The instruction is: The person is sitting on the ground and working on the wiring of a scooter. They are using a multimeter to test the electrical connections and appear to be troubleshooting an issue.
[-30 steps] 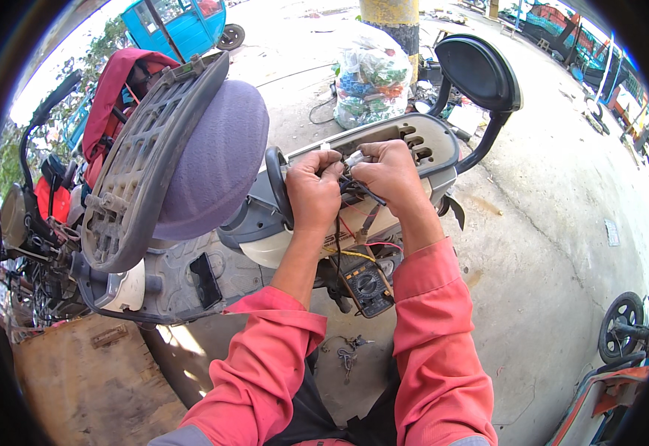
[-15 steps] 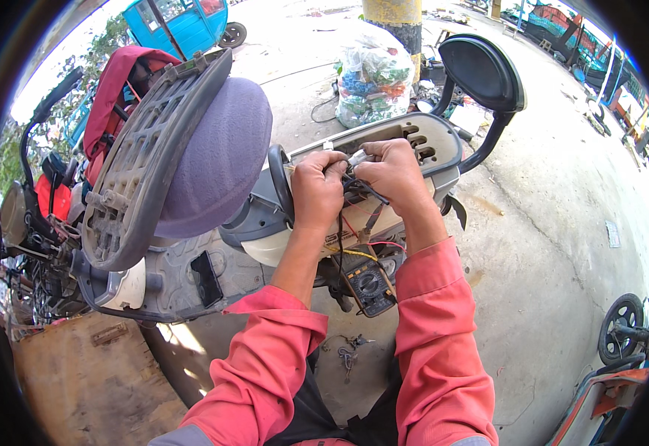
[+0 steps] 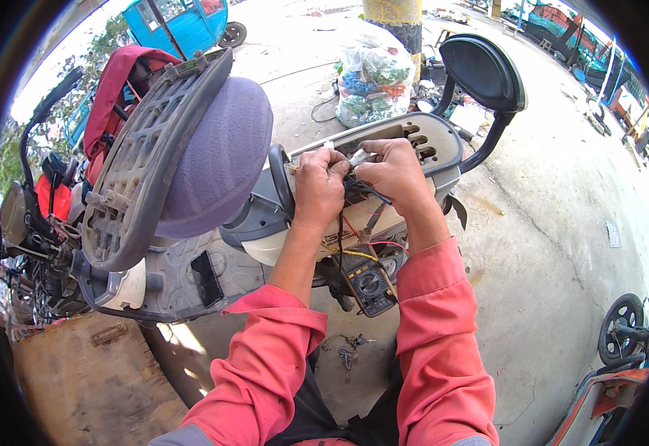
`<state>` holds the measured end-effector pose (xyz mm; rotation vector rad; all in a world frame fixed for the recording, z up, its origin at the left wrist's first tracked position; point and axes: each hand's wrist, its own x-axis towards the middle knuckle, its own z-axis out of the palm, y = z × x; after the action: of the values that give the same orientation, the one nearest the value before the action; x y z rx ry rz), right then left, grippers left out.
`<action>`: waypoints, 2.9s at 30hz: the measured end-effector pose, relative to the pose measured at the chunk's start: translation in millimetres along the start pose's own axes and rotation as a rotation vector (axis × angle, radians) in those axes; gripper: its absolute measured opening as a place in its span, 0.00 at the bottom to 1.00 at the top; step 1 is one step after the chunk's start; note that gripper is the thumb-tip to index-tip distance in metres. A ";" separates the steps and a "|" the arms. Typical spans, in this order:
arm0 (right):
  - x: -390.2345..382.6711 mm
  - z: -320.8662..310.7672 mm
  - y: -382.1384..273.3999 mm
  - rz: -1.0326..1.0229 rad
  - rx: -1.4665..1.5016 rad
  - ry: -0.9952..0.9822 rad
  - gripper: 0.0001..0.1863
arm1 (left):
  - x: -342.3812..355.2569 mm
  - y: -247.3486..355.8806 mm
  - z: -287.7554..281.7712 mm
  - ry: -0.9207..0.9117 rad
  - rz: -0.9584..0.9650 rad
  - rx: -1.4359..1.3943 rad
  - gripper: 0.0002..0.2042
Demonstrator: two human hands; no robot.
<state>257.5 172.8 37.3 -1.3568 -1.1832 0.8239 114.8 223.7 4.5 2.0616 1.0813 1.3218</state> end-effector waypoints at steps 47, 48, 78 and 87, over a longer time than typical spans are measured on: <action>-4.9 -9.8 -8.2 -0.154 -0.406 0.146 0.16 | -2.4 4.7 -1.4 -0.011 0.062 -0.047 0.05; -7.0 -10.9 -8.4 -0.186 -0.428 0.169 0.16 | -2.1 5.1 -1.5 -0.015 0.069 -0.039 0.05; -307.2 122.9 247.0 0.535 -0.855 -1.001 0.13 | 24.6 -5.9 3.0 -0.050 0.196 0.046 0.11; -313.4 163.4 298.6 0.740 -0.561 -0.265 0.16 | 22.3 -1.2 -2.2 -0.055 0.083 0.013 0.09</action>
<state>78.6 -50.0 -326.6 -2.2732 -1.1604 1.2734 117.5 242.5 16.7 2.1606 0.9929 1.2926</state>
